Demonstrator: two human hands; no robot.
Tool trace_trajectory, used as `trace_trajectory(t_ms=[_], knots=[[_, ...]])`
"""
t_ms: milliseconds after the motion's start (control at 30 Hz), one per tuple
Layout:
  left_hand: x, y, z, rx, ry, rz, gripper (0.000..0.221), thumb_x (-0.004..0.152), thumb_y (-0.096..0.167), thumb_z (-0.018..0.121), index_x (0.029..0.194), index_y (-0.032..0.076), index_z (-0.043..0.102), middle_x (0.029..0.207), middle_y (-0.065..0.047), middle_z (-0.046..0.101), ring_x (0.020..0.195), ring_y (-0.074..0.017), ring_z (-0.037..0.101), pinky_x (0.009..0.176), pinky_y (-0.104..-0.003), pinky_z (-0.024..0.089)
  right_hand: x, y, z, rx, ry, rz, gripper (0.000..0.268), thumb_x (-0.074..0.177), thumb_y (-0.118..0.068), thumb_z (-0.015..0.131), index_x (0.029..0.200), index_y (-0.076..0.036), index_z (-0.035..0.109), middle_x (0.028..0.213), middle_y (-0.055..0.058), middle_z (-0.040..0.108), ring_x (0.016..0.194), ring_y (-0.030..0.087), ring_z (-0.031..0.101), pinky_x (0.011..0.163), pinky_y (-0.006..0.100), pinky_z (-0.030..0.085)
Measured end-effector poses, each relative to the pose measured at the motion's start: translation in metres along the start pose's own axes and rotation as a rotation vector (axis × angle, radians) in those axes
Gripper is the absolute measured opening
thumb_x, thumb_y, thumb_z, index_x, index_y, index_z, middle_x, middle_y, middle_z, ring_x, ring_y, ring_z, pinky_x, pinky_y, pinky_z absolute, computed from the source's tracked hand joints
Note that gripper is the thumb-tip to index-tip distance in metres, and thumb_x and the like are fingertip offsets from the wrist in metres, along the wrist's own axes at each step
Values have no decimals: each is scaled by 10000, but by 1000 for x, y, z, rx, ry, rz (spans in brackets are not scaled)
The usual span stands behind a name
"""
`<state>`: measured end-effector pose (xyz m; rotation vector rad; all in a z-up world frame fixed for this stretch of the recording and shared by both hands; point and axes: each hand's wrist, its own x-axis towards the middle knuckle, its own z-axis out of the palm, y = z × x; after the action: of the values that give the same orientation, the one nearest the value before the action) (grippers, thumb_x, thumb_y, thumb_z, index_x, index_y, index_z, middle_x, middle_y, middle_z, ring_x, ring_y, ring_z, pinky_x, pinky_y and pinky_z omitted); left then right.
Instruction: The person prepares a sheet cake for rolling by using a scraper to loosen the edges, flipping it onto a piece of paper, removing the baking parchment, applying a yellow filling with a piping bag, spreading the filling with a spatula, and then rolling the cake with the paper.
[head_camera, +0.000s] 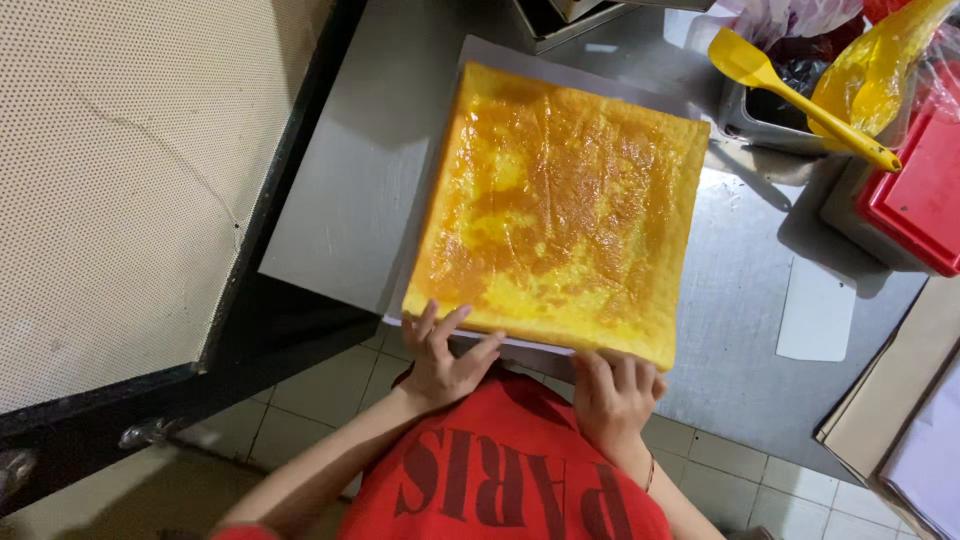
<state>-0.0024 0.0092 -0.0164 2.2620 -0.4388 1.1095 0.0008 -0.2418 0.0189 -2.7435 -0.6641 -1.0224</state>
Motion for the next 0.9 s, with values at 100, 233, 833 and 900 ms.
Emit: trace_trajectory(t_ms=[100, 233, 833, 900], knots=[[-2, -9, 12, 59, -67, 39, 285, 931, 316, 733, 1213, 302, 692, 1392, -172, 498, 1476, -417, 369, 1250, -573, 219, 5, 0, 1, -47, 11, 25, 76, 958, -265, 698, 892, -263, 660, 862, 12, 535, 775, 298, 513, 706, 371, 305], [-21, -19, 28, 115, -17, 58, 172, 897, 408, 748, 1039, 366, 661, 1432, -124, 501, 1586, -433, 121, 1169, -707, -88, 4, -3, 7, 15, 1, 144, 81, 980, -270, 691, 912, -263, 647, 932, -12, 535, 885, 276, 530, 776, 350, 306], [48, -3, 17, 14, -304, -170, 177, 966, 290, 685, 840, 179, 630, 1542, -126, 449, 1590, -387, 82, 1131, -651, -244, 27, 1, 20, 236, -151, 353, 183, 849, -158, 795, 934, -161, 633, 965, 50, 488, 915, 335, 506, 833, 384, 404], [59, -2, 18, -28, -384, -225, 164, 948, 227, 705, 828, 133, 646, 1546, -140, 443, 1592, -380, 59, 1114, -641, -266, 29, 7, 27, 253, -185, 356, 200, 828, -148, 799, 931, -148, 627, 959, 62, 480, 905, 351, 504, 834, 406, 410]])
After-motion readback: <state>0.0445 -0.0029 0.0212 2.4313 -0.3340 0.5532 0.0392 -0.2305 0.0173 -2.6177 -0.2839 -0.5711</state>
